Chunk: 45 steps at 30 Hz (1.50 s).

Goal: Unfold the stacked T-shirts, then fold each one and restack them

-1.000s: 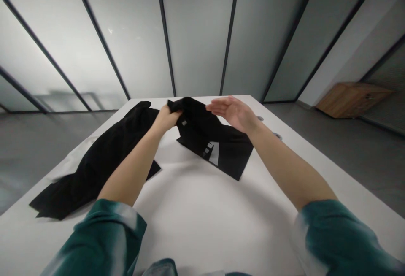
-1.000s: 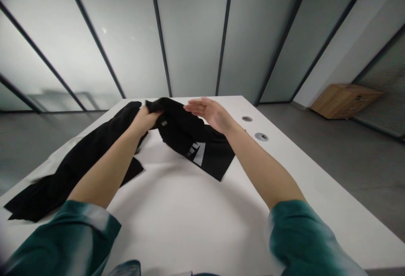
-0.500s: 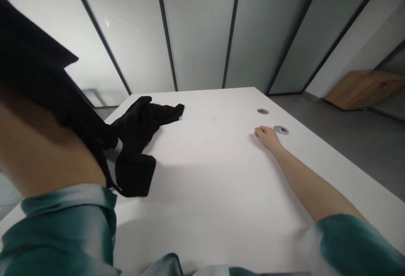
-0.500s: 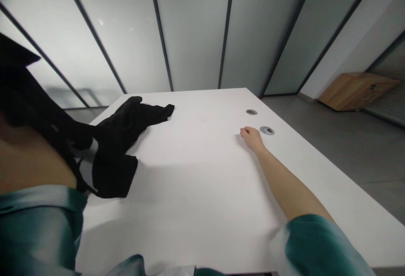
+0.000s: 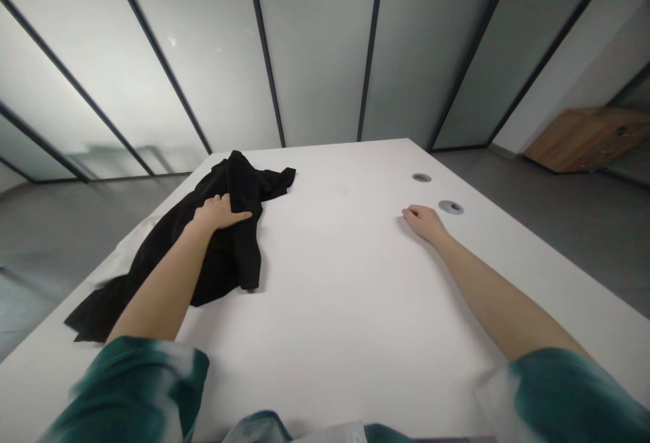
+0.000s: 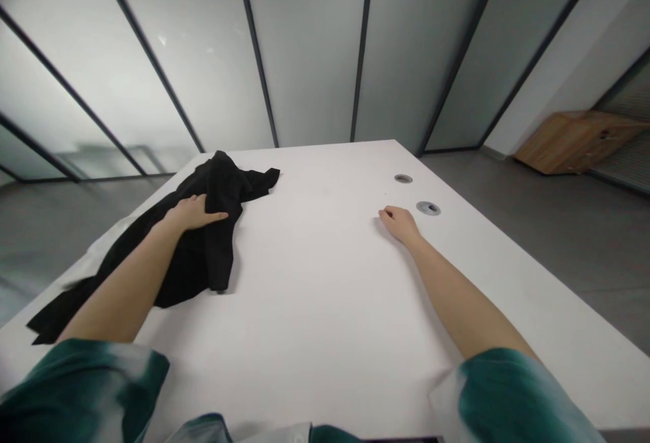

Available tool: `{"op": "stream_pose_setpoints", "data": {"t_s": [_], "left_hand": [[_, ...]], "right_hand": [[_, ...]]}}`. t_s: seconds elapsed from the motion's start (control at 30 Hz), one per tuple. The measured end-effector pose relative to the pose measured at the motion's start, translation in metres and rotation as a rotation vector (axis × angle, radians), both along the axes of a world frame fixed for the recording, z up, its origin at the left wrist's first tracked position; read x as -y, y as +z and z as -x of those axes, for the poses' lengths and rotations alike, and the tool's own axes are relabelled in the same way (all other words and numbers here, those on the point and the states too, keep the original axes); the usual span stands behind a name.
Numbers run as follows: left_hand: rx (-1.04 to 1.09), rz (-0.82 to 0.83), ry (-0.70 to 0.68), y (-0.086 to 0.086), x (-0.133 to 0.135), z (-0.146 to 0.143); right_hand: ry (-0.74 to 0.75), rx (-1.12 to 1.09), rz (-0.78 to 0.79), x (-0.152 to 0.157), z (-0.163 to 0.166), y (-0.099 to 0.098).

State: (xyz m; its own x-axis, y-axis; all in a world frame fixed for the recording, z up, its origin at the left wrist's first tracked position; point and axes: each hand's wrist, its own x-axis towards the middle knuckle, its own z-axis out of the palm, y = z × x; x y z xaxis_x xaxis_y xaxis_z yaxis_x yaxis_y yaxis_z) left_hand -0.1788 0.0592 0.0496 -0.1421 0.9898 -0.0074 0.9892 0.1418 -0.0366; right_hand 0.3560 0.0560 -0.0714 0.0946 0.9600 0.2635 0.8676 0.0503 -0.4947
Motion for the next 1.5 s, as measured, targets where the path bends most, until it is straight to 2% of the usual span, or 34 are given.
{"op": "stream_pose_setpoints", "data": {"t_s": [0.1,0.2,0.27,0.37,0.47,0.5,0.57,0.67,0.73,0.8,0.87,0.93,1.0,1.13,1.23,1.33,1.4,1.5], "left_hand": [[0.017,-0.040,0.097,-0.020,0.032,0.009],[0.024,-0.087,0.242,-0.021,0.058,0.029],[0.010,-0.070,0.289,-0.021,0.066,0.043],[0.013,-0.002,0.164,-0.028,0.067,0.056],[0.046,-0.057,0.051,-0.026,0.060,0.057],[0.067,-0.105,0.057,-0.020,0.058,0.058],[0.137,-0.219,0.130,0.004,0.055,0.063],[0.223,-0.424,0.331,0.054,0.053,0.077],[0.192,-0.526,0.407,0.085,0.054,0.082],[0.151,-0.573,0.377,0.104,0.054,0.075],[0.149,-0.581,0.249,0.108,0.051,0.053],[0.196,-0.551,0.065,0.100,0.045,0.020],[0.261,-0.513,-0.123,0.083,0.034,-0.019],[0.295,-0.449,-0.401,0.029,0.007,-0.097],[0.287,-0.401,-0.411,-0.022,-0.002,-0.139],[0.257,-0.363,-0.370,-0.068,0.002,-0.158],[0.240,-0.299,-0.397,-0.088,0.006,-0.160],[0.238,-0.252,-0.440,-0.100,0.009,-0.159]], "right_hand": [[-0.010,0.014,0.015,0.000,0.001,0.001],[-0.022,0.018,0.021,0.001,0.002,0.002],[-0.021,0.019,0.021,0.001,0.003,0.003],[-0.018,0.027,0.015,0.001,0.002,0.003],[-0.026,0.035,0.013,0.001,0.002,0.002],[-0.029,0.036,0.013,0.001,0.002,0.002],[-0.028,0.035,0.009,0.001,0.002,0.002],[-0.022,0.044,0.016,0.001,0.002,0.002],[-0.029,0.059,0.029,0.001,0.002,0.002],[-0.035,0.067,0.037,0.001,0.002,0.002],[-0.041,0.067,0.040,0.001,0.004,0.002],[-0.041,0.077,0.041,0.001,0.008,0.007],[-0.017,0.114,0.023,-0.001,0.018,0.016],[0.113,0.202,-0.056,-0.009,0.052,0.043],[0.213,0.236,-0.164,-0.009,0.083,0.049],[0.241,0.261,-0.231,-0.001,0.102,0.035],[0.251,0.282,-0.206,0.003,0.107,0.022],[0.229,0.304,-0.175,0.005,0.103,0.011]]}}
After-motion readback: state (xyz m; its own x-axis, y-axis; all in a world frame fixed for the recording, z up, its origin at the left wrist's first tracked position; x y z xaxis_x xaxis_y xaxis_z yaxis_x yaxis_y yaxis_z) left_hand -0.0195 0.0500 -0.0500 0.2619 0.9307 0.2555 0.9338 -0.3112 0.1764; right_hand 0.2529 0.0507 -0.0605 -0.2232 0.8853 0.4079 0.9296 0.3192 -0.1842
